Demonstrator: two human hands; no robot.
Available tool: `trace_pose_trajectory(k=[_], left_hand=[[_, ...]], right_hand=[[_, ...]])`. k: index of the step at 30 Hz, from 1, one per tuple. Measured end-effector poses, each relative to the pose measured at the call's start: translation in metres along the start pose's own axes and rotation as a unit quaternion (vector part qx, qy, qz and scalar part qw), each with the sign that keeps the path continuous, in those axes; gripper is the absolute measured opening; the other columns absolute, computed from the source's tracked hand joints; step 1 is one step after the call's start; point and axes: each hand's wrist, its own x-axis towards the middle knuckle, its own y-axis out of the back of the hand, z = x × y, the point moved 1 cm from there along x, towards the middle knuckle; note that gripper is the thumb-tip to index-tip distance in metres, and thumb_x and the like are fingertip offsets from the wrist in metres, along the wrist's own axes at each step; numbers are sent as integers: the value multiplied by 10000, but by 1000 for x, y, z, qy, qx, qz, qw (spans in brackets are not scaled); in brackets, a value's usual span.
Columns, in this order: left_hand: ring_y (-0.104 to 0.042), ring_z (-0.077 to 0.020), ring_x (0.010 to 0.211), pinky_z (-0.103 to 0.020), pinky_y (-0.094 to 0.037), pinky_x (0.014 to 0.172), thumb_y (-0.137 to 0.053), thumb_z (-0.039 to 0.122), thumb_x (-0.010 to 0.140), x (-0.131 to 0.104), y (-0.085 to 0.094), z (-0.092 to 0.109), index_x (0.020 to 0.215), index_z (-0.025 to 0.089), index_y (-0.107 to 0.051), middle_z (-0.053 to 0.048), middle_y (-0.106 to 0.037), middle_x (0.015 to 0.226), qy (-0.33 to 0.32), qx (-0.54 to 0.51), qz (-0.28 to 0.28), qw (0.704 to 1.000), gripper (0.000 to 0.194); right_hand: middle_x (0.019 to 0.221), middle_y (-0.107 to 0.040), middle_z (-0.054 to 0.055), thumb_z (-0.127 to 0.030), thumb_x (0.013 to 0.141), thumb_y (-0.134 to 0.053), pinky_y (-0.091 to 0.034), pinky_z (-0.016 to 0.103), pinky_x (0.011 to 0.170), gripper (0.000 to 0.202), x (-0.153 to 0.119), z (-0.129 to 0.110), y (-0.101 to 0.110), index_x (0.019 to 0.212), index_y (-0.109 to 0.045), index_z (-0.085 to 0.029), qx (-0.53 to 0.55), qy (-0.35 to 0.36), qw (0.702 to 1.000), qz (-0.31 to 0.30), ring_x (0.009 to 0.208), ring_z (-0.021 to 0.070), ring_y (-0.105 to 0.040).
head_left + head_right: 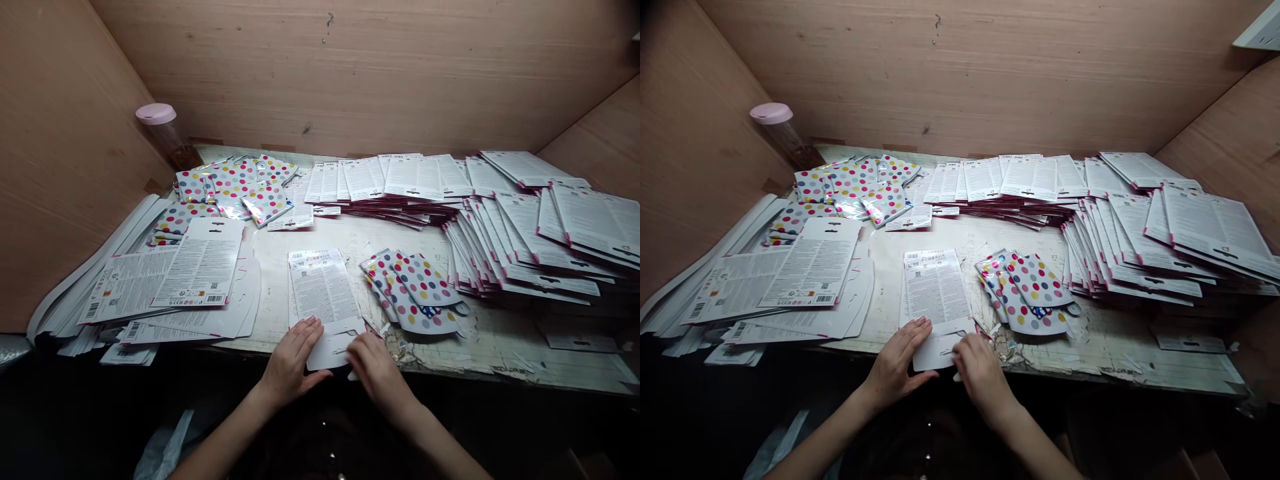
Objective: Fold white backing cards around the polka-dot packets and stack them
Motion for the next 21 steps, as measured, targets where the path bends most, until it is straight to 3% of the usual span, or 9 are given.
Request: trace_pose_trajectory(k=[3, 7, 12, 16, 18, 21], left_hand=[[-515, -313, 1269, -468, -453, 1044, -631, 509, 828, 0, 0, -1, 1434, 123, -322, -182, -596, 1302, 7, 1, 1, 1000, 782], [-525, -315, 1259, -472, -467, 1029, -631, 515, 826, 0, 0, 1, 1423, 124, -337, -188, -599, 1296, 15, 1, 1, 1000, 772], [-528, -313, 1255, -474, -473, 1023, -638, 488, 829, 1, 1, 3, 1412, 112, -348, -192, -604, 1285, 18, -1, 9, 1000, 752], [-528, -317, 1254, -494, -468, 1026, -659, 450, 825, -1, 1, -1, 1303, 135, -487, -186, -614, 1266, -3, -30, 33, 999, 598], [-554, -310, 1222, -525, -453, 1034, -679, 411, 823, -3, 2, -4, 1189, 166, -572, -155, -652, 1196, -40, -56, 58, 996, 454], [-618, -257, 1120, -536, -430, 1057, -665, 275, 851, -4, 3, -3, 1094, 186, -625, -81, -701, 1005, -50, -93, 78, 991, 262]], right_hand=[[874, -564, 60, -148, 945, -451, -480, 324, 739, 109, 18, 13, 2, 952, -548, -196, 10, -43, 999, 12, 844, 206, -550], [808, -553, 52, -149, 938, -442, -467, 334, 680, 163, 37, 30, -9, 815, -532, -206, -18, -34, 999, 9, 765, 210, -529], [801, -556, 71, -148, 935, -425, -431, 366, 689, 188, 20, 17, -16, 812, -558, -197, -60, 20, 998, -11, 752, 228, -491], [792, -577, 46, -98, 867, -507, -449, 361, 741, 145, -9, -13, 5, 792, -561, -210, -38, 119, 986, -107, 767, 213, -509], [899, -592, 57, -135, 847, -573, -466, 359, 772, 77, -12, -18, 21, 867, -567, -208, 16, 106, 982, -154, 850, 219, -529], [1033, -579, 87, -187, 864, -593, -475, 382, 822, 163, 3, -6, 32, 1023, -568, -209, 78, 43, 988, -129, 958, 238, -525]])
